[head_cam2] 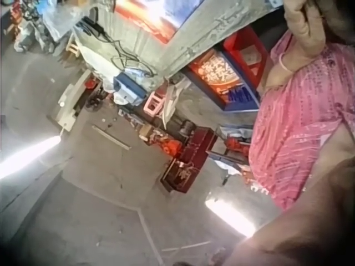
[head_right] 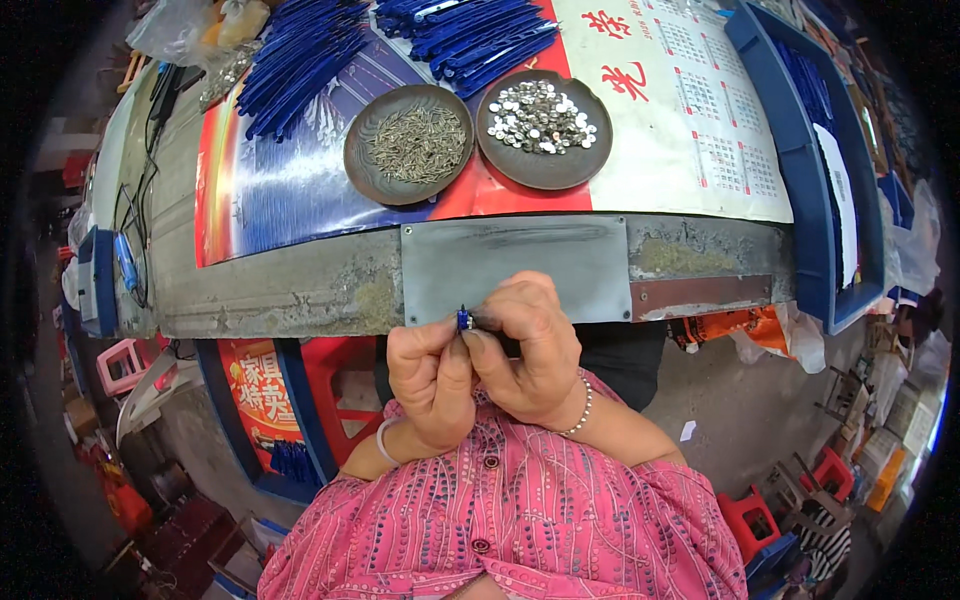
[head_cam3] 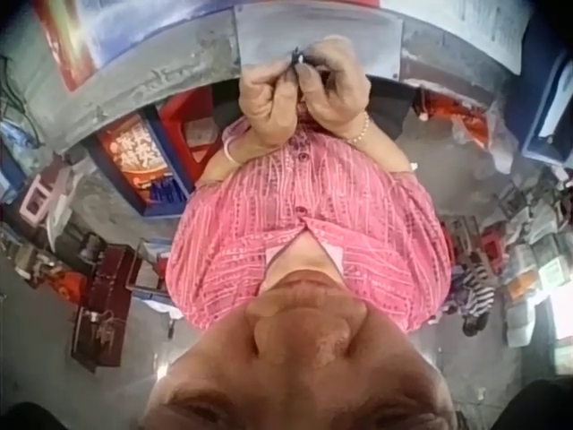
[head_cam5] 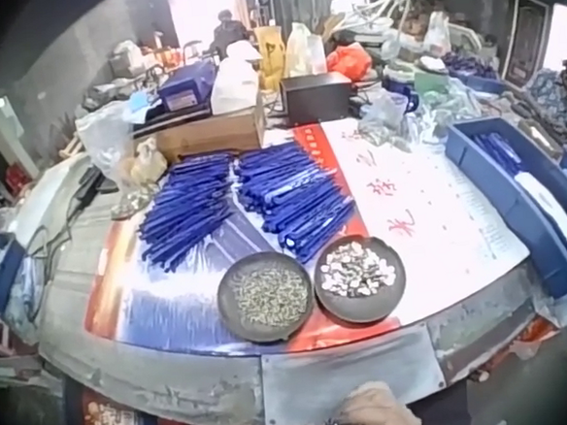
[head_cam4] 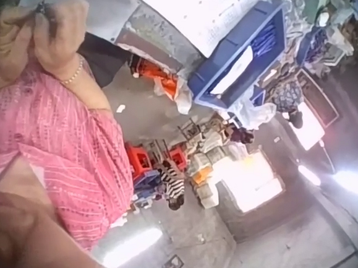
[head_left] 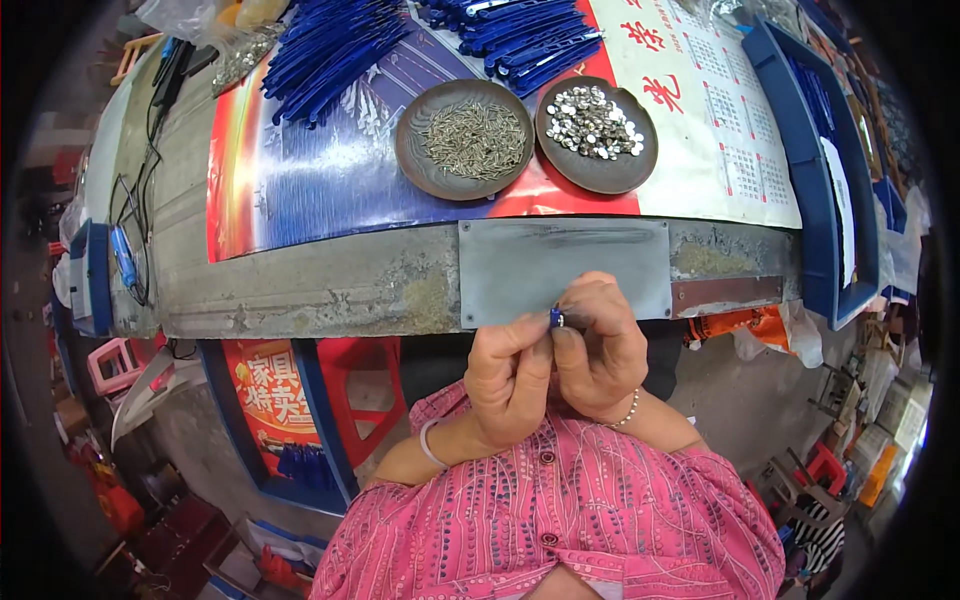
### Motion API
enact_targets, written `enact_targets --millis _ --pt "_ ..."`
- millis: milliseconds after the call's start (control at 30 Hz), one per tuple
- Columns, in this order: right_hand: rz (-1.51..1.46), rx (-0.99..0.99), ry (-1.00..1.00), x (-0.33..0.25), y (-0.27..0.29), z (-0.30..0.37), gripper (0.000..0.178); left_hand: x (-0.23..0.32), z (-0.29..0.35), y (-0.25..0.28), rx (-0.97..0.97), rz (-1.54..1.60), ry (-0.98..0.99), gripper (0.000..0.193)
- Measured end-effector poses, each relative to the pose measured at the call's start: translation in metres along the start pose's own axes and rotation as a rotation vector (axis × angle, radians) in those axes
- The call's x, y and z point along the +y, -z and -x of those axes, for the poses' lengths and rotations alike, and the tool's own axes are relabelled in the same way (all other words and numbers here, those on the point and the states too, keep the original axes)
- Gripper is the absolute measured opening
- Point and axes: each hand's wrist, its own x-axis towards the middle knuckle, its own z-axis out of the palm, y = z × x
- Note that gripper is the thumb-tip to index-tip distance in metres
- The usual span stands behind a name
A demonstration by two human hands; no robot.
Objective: Assembling small silver pins into blue plastic components at a manual workstation.
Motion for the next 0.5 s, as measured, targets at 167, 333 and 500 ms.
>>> enact_targets --millis 167,333,500 --pt "0.164 -0.013 0.018 -0.006 -0.002 0.0 0.016 0.003 -0.002 0.0 -0.012 -0.144 -0.044 0.018" --pt "0.196 0.012 0.0 -0.007 -0.006 0.002 0.008 -0.002 -0.002 -0.001 -0.003 -0.11 -0.047 0.02" --pt "-0.573 0.03 -0.683 -0.009 0.01 -0.008 0.024 -0.005 0.007 -0.005 -0.115 0.088 0.048 0.02"
